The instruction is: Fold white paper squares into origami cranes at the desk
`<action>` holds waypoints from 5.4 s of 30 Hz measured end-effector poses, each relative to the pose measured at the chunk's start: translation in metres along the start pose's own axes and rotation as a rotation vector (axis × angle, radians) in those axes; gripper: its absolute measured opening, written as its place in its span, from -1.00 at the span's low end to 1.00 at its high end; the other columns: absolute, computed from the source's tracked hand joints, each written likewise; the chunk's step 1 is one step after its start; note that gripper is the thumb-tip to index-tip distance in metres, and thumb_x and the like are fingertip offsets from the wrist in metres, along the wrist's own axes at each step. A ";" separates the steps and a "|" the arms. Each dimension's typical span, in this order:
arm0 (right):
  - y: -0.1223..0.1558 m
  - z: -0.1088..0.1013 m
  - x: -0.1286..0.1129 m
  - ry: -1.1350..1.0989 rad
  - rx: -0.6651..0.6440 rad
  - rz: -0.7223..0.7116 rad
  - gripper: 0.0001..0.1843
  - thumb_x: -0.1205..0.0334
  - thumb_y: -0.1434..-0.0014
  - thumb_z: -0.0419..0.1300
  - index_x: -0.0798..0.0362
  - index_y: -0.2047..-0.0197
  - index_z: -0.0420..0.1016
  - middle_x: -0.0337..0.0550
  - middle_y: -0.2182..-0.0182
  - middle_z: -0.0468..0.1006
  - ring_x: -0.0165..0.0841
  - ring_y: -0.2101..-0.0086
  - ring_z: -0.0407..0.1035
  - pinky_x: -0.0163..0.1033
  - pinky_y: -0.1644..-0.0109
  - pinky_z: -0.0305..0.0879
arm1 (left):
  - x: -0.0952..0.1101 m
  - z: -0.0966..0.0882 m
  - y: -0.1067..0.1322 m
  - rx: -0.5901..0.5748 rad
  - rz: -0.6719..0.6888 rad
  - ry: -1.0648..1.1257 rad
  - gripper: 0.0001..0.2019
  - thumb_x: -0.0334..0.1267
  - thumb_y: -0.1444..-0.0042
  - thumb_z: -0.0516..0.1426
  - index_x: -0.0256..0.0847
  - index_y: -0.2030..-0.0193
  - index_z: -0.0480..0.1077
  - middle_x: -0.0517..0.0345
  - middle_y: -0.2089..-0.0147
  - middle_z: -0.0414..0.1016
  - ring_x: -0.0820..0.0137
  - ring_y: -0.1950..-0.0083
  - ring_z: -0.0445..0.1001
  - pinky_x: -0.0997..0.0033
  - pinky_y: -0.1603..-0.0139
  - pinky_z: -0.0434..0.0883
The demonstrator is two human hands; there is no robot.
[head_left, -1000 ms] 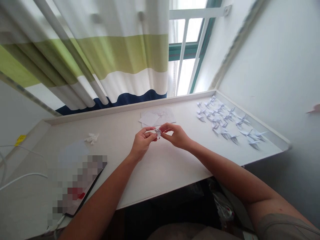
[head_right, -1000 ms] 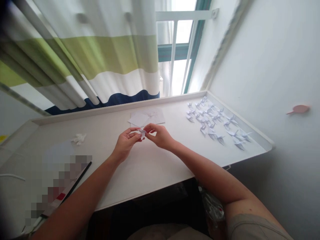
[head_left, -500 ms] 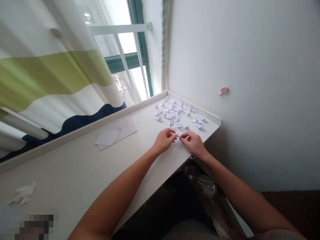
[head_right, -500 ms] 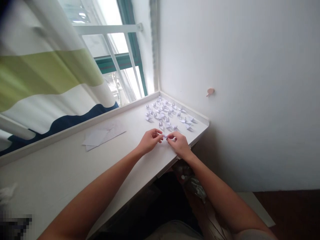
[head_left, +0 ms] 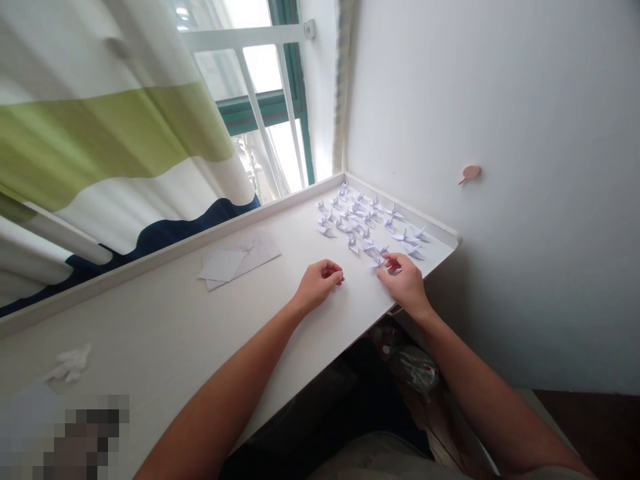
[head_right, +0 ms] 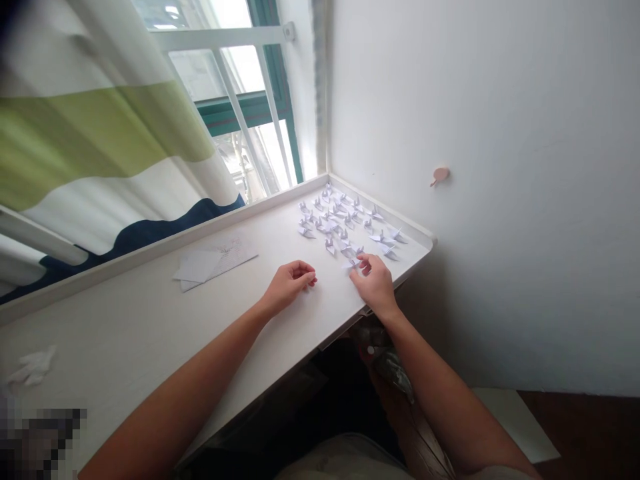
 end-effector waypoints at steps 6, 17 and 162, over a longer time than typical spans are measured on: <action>-0.004 0.008 0.002 0.082 0.004 0.034 -0.61 -0.06 -0.09 0.29 0.08 0.22 0.71 0.08 0.26 0.69 -0.13 0.32 0.47 0.01 0.14 0.44 | -0.003 -0.026 0.025 -0.004 0.023 0.027 -0.85 -0.21 -0.10 0.35 -0.21 0.29 0.53 0.06 0.35 0.65 0.33 0.32 0.59 0.32 0.26 0.46; 0.023 -0.001 -0.067 0.008 0.204 -0.258 -0.66 0.01 -0.14 0.37 0.05 0.11 0.63 -0.18 0.40 0.55 -0.28 0.44 0.36 -0.12 0.30 0.34 | -0.013 -0.094 0.076 0.195 -0.019 0.004 -0.95 -0.40 -0.15 0.27 -0.24 0.24 0.51 0.07 0.29 0.64 0.38 0.28 0.60 0.34 0.15 0.48; 0.072 0.276 -0.190 -0.646 -1.140 -0.023 -0.52 -0.14 0.05 0.56 0.09 0.28 0.66 -0.13 0.37 0.68 -0.34 0.37 0.45 -0.24 0.31 0.28 | -0.016 -0.219 0.139 0.564 0.224 0.150 -0.47 0.12 0.03 0.48 -0.27 0.08 0.63 0.03 0.21 0.69 0.37 0.24 0.57 0.37 0.19 0.50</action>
Point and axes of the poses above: each hand's wrist, its own y-axis away from the middle knuckle, its own z-axis out of the palm, x = y × z, the point moved 8 cm from there along -y, towards the middle knuckle
